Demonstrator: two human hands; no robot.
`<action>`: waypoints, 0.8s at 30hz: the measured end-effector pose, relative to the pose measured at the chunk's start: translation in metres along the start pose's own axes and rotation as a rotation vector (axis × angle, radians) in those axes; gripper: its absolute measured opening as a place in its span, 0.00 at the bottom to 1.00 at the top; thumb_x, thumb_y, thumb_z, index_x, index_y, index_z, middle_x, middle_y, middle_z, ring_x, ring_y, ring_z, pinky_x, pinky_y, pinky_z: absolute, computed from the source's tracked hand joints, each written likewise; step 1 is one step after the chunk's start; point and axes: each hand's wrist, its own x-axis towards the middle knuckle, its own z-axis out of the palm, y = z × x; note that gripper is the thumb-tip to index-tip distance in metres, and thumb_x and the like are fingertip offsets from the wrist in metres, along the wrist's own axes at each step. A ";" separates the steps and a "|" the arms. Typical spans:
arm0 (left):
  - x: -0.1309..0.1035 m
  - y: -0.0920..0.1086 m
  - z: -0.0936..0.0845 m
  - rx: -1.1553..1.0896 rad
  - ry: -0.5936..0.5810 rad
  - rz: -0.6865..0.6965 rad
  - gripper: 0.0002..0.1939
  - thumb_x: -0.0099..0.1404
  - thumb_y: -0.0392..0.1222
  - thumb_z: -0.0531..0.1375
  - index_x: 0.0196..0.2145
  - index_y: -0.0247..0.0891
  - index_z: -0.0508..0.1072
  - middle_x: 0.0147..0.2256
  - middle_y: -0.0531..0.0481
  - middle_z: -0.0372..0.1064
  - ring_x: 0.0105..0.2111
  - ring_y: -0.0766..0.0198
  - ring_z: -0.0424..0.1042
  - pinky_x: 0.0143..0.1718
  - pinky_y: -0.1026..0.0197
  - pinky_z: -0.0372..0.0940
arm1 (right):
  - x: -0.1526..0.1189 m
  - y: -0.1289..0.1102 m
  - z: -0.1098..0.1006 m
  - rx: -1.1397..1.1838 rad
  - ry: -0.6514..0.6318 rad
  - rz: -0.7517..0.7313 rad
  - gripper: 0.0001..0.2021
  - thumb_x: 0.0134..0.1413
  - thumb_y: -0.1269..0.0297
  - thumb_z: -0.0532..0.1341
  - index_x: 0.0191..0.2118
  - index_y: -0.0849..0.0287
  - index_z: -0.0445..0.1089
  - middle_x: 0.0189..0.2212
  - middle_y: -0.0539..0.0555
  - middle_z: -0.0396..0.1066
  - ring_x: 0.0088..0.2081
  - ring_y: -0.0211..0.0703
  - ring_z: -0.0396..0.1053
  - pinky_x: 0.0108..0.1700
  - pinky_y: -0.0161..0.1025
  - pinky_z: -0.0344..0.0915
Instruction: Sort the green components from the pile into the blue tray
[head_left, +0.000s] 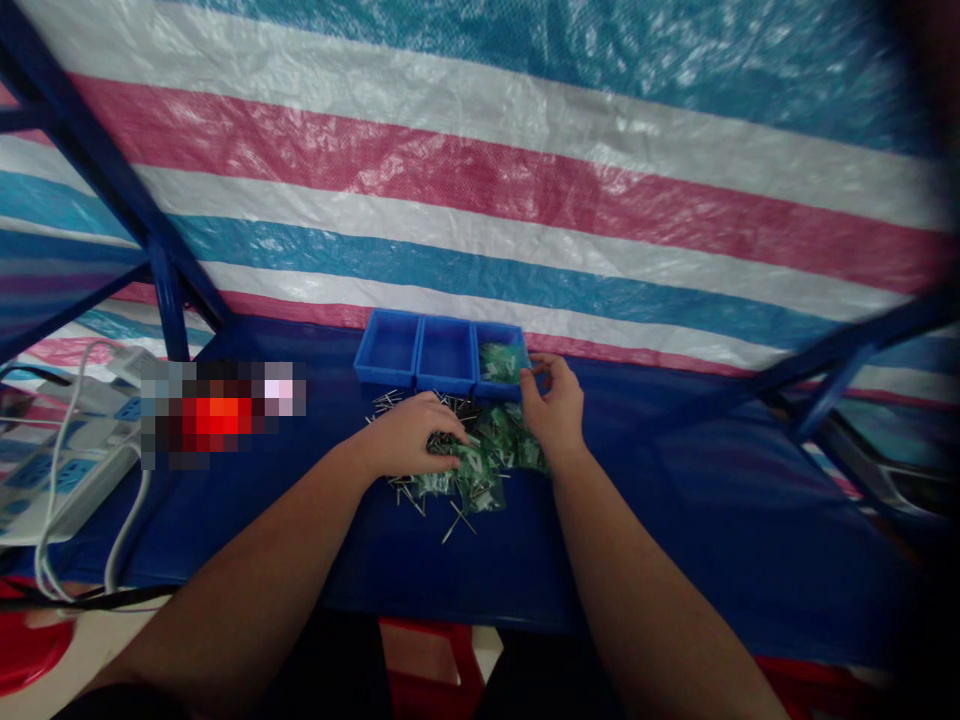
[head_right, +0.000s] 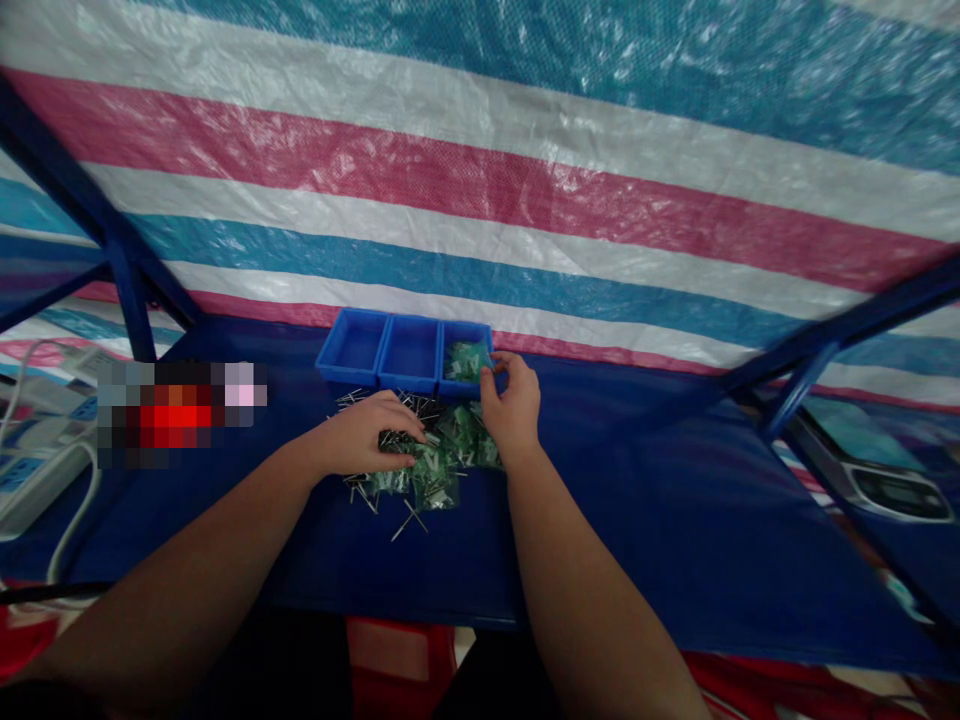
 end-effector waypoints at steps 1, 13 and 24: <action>0.000 0.000 0.000 -0.006 0.002 0.002 0.12 0.63 0.45 0.67 0.44 0.41 0.80 0.45 0.46 0.79 0.46 0.55 0.74 0.54 0.50 0.59 | 0.000 -0.001 0.000 0.015 0.007 0.012 0.14 0.60 0.59 0.60 0.48 0.58 0.70 0.35 0.55 0.73 0.33 0.46 0.66 0.40 0.44 0.64; 0.000 -0.004 0.001 -0.047 0.079 -0.054 0.08 0.64 0.40 0.66 0.42 0.41 0.79 0.42 0.48 0.78 0.45 0.56 0.73 0.53 0.50 0.62 | 0.001 -0.004 -0.001 -0.120 -0.009 -0.114 0.11 0.60 0.59 0.60 0.41 0.58 0.78 0.41 0.60 0.75 0.43 0.53 0.69 0.52 0.54 0.62; 0.000 0.001 0.001 -0.114 0.197 -0.119 0.06 0.63 0.35 0.62 0.37 0.40 0.79 0.36 0.49 0.77 0.36 0.61 0.73 0.41 0.56 0.66 | -0.005 -0.005 0.003 -0.229 -0.218 -0.171 0.16 0.64 0.52 0.58 0.50 0.53 0.76 0.53 0.57 0.75 0.61 0.62 0.59 0.63 0.64 0.52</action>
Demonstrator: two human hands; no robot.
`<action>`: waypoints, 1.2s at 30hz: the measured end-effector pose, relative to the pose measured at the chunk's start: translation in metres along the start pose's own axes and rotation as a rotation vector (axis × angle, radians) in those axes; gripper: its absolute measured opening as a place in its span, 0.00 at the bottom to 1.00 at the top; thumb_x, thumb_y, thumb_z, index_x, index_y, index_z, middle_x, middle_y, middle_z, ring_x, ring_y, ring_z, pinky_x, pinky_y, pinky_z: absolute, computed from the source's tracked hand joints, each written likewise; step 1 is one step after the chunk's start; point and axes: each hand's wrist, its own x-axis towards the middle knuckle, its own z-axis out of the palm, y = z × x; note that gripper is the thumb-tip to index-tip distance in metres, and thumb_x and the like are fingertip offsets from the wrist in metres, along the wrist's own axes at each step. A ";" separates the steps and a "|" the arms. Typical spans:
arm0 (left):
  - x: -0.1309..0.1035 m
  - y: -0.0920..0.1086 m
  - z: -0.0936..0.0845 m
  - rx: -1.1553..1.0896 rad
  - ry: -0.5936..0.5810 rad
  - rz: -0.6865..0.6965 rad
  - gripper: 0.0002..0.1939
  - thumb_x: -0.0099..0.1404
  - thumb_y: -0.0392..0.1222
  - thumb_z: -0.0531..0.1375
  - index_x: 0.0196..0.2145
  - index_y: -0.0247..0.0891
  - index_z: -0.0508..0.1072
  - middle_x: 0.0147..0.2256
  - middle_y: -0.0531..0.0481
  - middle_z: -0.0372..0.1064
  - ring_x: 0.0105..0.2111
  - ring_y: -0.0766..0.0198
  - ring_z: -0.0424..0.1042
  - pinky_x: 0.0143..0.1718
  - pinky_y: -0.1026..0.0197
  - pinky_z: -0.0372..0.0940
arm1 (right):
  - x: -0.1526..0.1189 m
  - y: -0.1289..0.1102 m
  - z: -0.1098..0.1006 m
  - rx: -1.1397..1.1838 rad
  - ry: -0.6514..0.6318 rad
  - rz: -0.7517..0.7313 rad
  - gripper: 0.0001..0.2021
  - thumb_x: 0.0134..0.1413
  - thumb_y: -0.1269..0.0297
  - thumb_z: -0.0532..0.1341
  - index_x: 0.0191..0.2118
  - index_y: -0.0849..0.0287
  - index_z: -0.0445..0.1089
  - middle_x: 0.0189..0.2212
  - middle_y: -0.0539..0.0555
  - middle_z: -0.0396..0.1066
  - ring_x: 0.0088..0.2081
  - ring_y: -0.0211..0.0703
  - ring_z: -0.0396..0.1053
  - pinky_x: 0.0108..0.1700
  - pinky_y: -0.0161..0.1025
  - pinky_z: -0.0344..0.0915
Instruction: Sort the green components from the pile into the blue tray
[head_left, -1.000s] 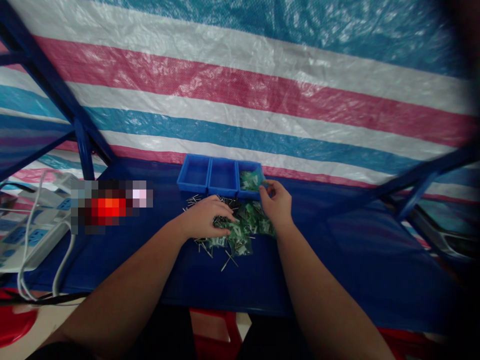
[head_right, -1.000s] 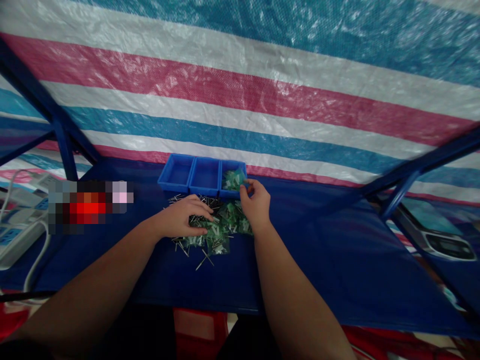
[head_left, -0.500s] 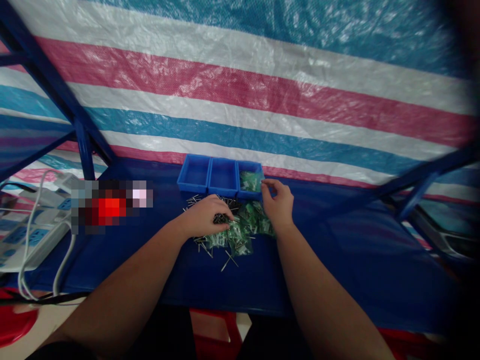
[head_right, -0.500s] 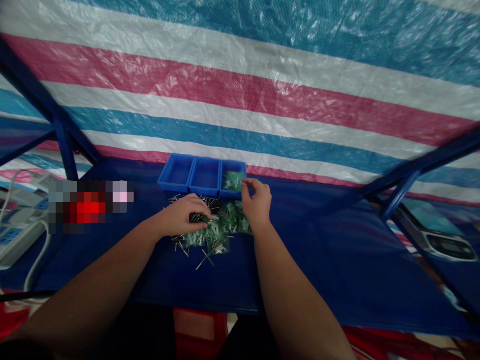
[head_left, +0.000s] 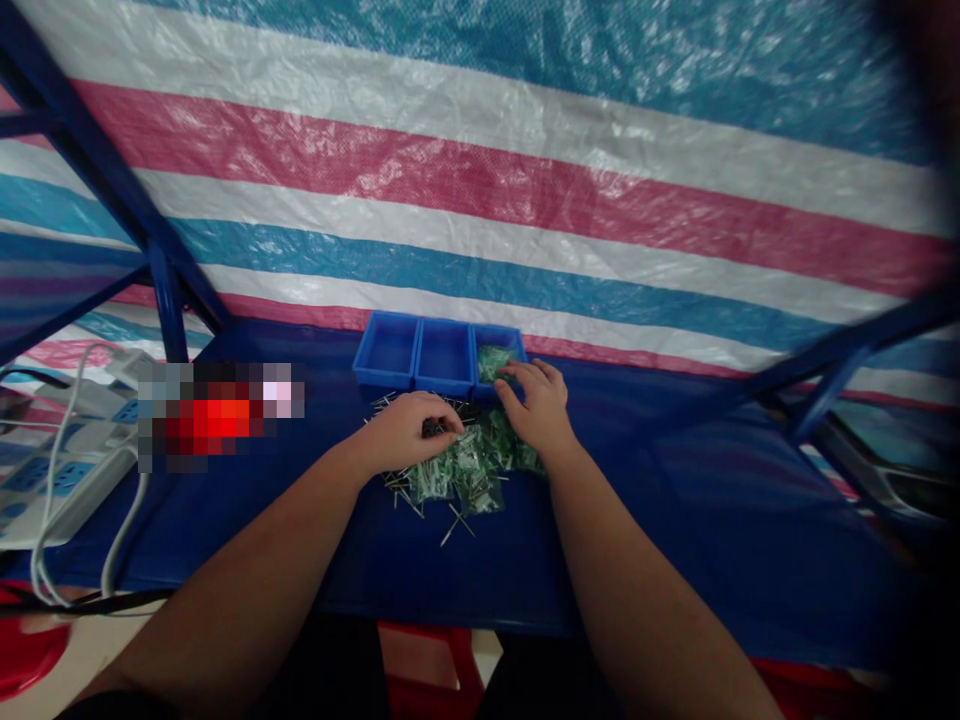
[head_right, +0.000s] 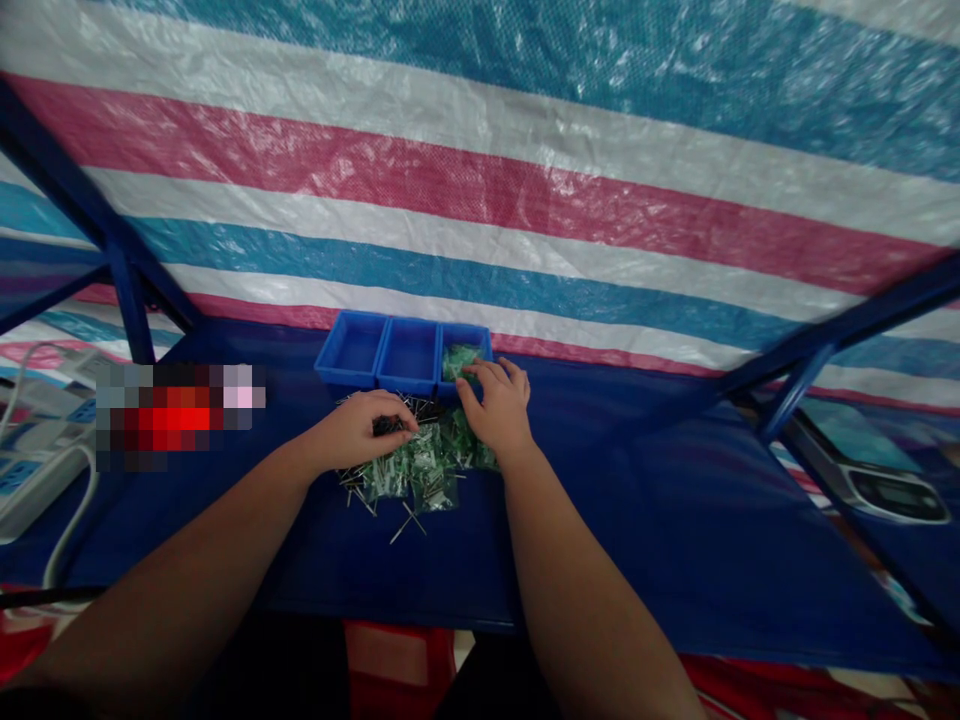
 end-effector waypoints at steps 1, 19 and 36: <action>0.000 0.001 0.000 -0.028 0.014 -0.020 0.06 0.63 0.34 0.62 0.37 0.39 0.79 0.35 0.49 0.76 0.34 0.62 0.72 0.38 0.58 0.66 | 0.000 -0.001 0.000 -0.009 -0.002 -0.004 0.18 0.64 0.52 0.58 0.53 0.53 0.75 0.54 0.57 0.74 0.62 0.62 0.59 0.64 0.65 0.50; 0.003 -0.007 0.003 -0.519 0.167 -0.287 0.07 0.62 0.40 0.64 0.36 0.34 0.74 0.30 0.50 0.72 0.29 0.67 0.70 0.32 0.62 0.63 | -0.005 -0.035 -0.019 -0.090 -0.091 -0.189 0.18 0.68 0.53 0.55 0.59 0.46 0.71 0.59 0.53 0.69 0.66 0.62 0.53 0.68 0.71 0.38; 0.004 -0.006 0.002 -0.510 0.150 -0.308 0.06 0.61 0.39 0.64 0.36 0.35 0.74 0.29 0.50 0.71 0.27 0.68 0.69 0.29 0.63 0.61 | -0.004 -0.019 -0.005 -0.124 -0.002 0.053 0.18 0.65 0.53 0.56 0.50 0.57 0.76 0.54 0.61 0.73 0.67 0.69 0.53 0.64 0.80 0.39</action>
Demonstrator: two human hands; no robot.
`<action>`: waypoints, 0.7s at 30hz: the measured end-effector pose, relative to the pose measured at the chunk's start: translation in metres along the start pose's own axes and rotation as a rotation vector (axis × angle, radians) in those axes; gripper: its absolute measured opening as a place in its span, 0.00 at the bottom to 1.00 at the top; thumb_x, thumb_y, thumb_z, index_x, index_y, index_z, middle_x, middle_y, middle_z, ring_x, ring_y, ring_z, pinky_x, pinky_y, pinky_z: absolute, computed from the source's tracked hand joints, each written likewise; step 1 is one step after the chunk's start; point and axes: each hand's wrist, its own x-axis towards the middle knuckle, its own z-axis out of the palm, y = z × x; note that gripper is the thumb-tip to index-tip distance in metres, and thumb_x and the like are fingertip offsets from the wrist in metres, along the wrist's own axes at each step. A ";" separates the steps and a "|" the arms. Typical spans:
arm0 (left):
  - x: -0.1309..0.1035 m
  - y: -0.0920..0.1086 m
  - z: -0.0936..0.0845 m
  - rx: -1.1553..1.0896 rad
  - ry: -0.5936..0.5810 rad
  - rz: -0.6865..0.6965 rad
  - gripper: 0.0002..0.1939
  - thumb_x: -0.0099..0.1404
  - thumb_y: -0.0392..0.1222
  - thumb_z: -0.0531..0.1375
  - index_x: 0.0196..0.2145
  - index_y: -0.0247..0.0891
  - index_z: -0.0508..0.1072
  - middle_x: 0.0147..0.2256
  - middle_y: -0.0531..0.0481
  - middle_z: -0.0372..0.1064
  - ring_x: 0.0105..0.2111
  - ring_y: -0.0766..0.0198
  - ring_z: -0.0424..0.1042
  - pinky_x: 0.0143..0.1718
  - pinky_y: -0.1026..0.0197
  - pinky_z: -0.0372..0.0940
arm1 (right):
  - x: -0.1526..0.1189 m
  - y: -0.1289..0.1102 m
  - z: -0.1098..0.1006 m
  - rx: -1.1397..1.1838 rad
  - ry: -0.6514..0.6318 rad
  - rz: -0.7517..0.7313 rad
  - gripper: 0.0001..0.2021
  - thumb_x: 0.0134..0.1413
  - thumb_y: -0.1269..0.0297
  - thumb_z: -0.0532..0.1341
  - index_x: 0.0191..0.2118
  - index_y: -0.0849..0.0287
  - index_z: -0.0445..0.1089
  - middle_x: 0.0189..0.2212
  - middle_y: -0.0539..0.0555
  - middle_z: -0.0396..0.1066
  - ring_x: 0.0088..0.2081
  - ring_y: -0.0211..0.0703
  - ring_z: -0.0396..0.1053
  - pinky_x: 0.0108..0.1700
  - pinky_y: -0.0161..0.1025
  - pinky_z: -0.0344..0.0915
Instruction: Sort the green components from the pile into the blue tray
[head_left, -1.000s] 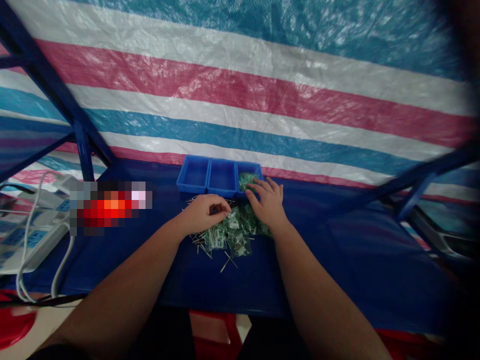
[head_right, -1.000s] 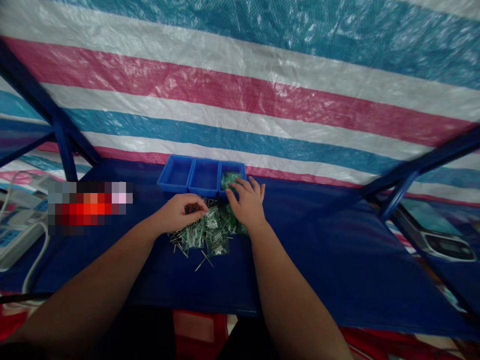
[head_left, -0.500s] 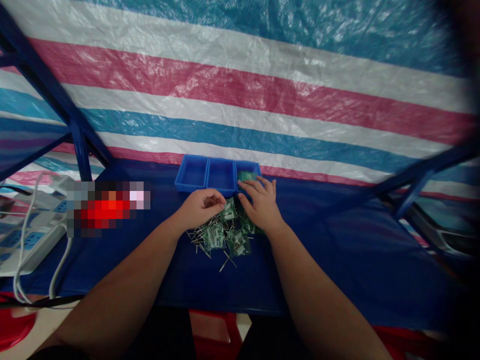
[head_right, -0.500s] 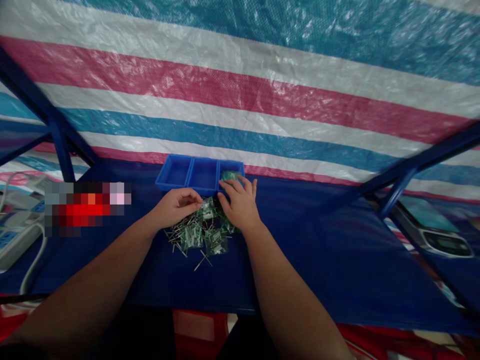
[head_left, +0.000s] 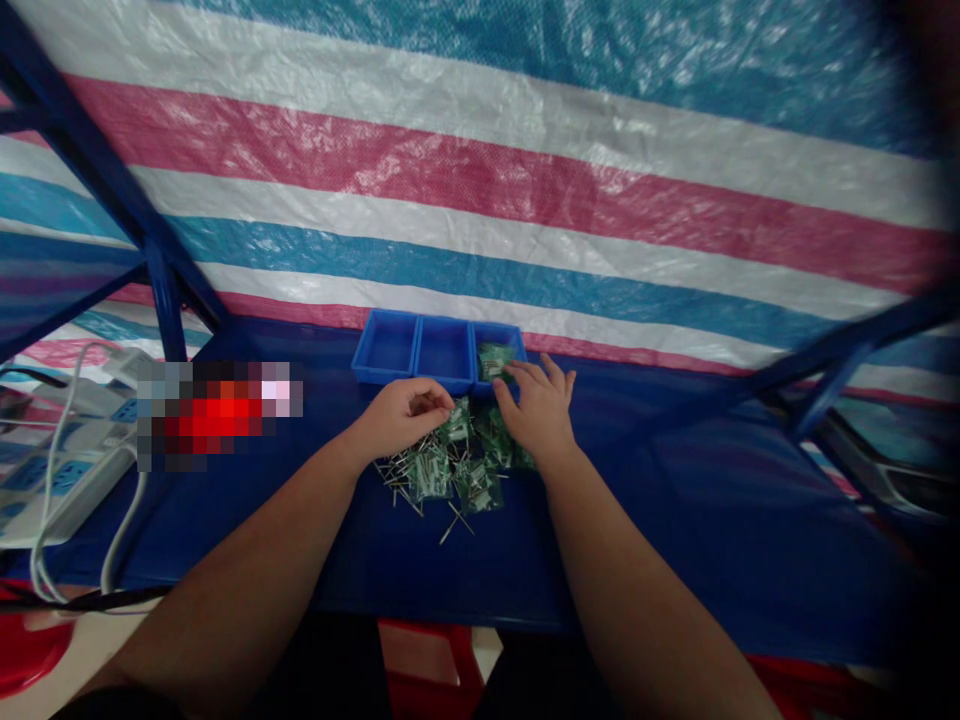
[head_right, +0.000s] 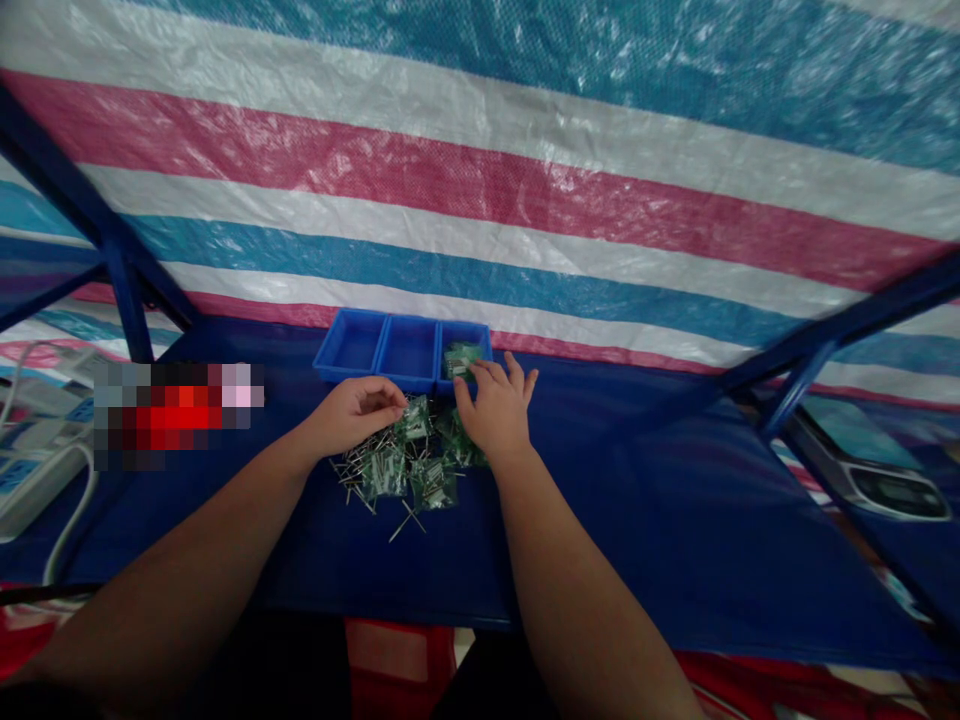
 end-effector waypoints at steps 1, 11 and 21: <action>0.000 -0.001 0.000 -0.010 0.006 -0.002 0.06 0.61 0.39 0.64 0.36 0.35 0.74 0.29 0.51 0.71 0.27 0.68 0.69 0.29 0.63 0.61 | 0.000 -0.001 -0.001 0.012 0.007 0.001 0.18 0.65 0.53 0.56 0.49 0.57 0.75 0.53 0.61 0.74 0.66 0.69 0.54 0.64 0.80 0.39; 0.004 -0.007 -0.002 -0.206 0.041 0.022 0.08 0.62 0.38 0.64 0.37 0.36 0.69 0.30 0.54 0.68 0.29 0.68 0.72 0.34 0.62 0.68 | -0.005 -0.020 -0.030 0.487 -0.060 -0.355 0.19 0.61 0.62 0.62 0.57 0.55 0.70 0.48 0.57 0.74 0.49 0.50 0.71 0.54 0.52 0.68; 0.001 -0.005 -0.002 -0.112 0.064 0.053 0.11 0.64 0.40 0.64 0.42 0.38 0.67 0.37 0.48 0.72 0.38 0.63 0.75 0.42 0.59 0.68 | -0.006 -0.022 -0.023 0.580 -0.002 -0.153 0.12 0.62 0.61 0.59 0.49 0.54 0.75 0.35 0.54 0.75 0.35 0.44 0.71 0.41 0.45 0.71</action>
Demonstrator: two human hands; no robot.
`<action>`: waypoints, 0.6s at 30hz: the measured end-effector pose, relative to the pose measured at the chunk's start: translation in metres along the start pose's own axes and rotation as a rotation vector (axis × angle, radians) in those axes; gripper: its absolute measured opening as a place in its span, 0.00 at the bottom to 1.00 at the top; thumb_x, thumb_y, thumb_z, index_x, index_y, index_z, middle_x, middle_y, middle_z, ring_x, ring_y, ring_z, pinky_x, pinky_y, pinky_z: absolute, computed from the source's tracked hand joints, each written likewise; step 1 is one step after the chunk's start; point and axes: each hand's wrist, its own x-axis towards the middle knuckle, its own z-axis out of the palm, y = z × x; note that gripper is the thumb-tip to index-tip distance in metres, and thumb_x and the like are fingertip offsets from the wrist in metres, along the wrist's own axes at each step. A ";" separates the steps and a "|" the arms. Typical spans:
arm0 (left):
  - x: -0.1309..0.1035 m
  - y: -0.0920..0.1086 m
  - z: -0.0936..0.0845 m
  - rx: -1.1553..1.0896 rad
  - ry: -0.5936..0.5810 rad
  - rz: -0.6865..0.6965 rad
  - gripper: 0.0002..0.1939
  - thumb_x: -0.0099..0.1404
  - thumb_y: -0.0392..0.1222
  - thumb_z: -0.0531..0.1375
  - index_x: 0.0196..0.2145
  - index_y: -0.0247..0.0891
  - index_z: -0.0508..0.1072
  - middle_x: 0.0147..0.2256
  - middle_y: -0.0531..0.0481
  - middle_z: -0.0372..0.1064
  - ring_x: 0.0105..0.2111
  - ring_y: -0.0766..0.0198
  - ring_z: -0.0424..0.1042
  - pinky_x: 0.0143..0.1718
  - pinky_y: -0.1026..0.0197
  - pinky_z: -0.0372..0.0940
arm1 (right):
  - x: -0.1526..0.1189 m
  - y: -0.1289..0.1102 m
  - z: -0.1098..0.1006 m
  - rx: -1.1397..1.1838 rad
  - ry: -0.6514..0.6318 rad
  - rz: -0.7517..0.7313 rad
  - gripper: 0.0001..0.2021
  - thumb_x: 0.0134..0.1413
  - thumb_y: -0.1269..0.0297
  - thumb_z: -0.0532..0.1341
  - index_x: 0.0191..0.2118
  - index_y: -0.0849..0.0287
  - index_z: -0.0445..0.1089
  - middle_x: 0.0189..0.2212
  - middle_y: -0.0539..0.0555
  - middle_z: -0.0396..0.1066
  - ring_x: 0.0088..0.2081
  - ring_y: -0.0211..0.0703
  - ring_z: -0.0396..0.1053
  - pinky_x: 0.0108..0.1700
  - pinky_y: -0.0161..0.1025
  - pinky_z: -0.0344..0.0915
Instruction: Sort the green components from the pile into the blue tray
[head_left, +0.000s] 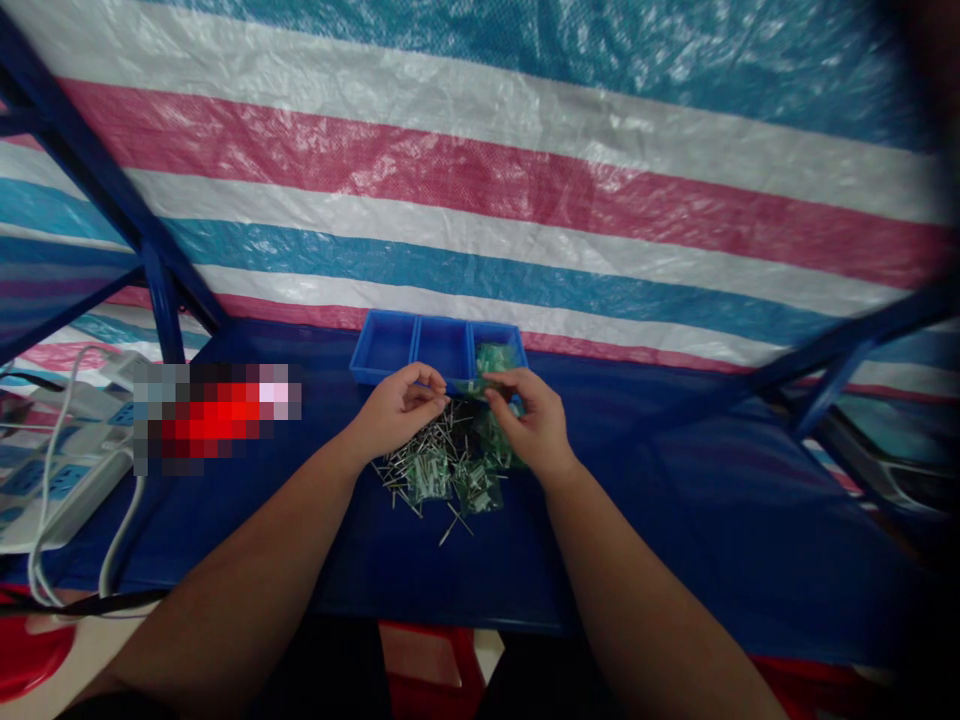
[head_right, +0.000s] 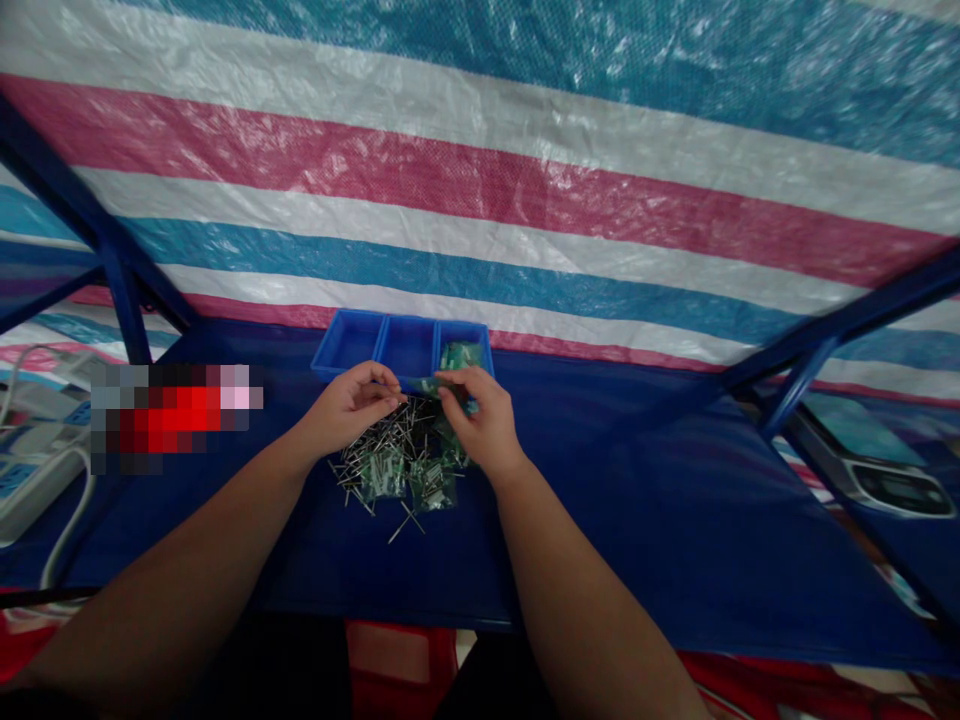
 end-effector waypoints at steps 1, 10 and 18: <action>0.000 0.000 0.000 0.018 0.012 -0.002 0.11 0.64 0.41 0.63 0.42 0.38 0.67 0.37 0.48 0.72 0.38 0.63 0.74 0.42 0.58 0.68 | 0.002 0.002 -0.002 -0.051 0.069 0.006 0.11 0.63 0.61 0.59 0.45 0.54 0.76 0.36 0.55 0.75 0.36 0.45 0.72 0.42 0.47 0.71; -0.001 0.001 0.001 0.079 -0.059 0.015 0.09 0.64 0.40 0.64 0.40 0.36 0.69 0.34 0.51 0.69 0.32 0.67 0.69 0.36 0.61 0.65 | 0.009 0.031 -0.002 -0.422 0.037 0.102 0.13 0.64 0.59 0.57 0.42 0.54 0.79 0.49 0.57 0.77 0.54 0.55 0.69 0.60 0.60 0.59; -0.002 0.000 -0.001 0.107 -0.099 -0.013 0.10 0.64 0.41 0.64 0.42 0.36 0.70 0.34 0.50 0.70 0.32 0.67 0.70 0.35 0.62 0.65 | 0.005 0.028 0.003 -0.481 -0.076 0.091 0.15 0.66 0.51 0.56 0.47 0.50 0.78 0.56 0.54 0.73 0.66 0.63 0.56 0.64 0.77 0.41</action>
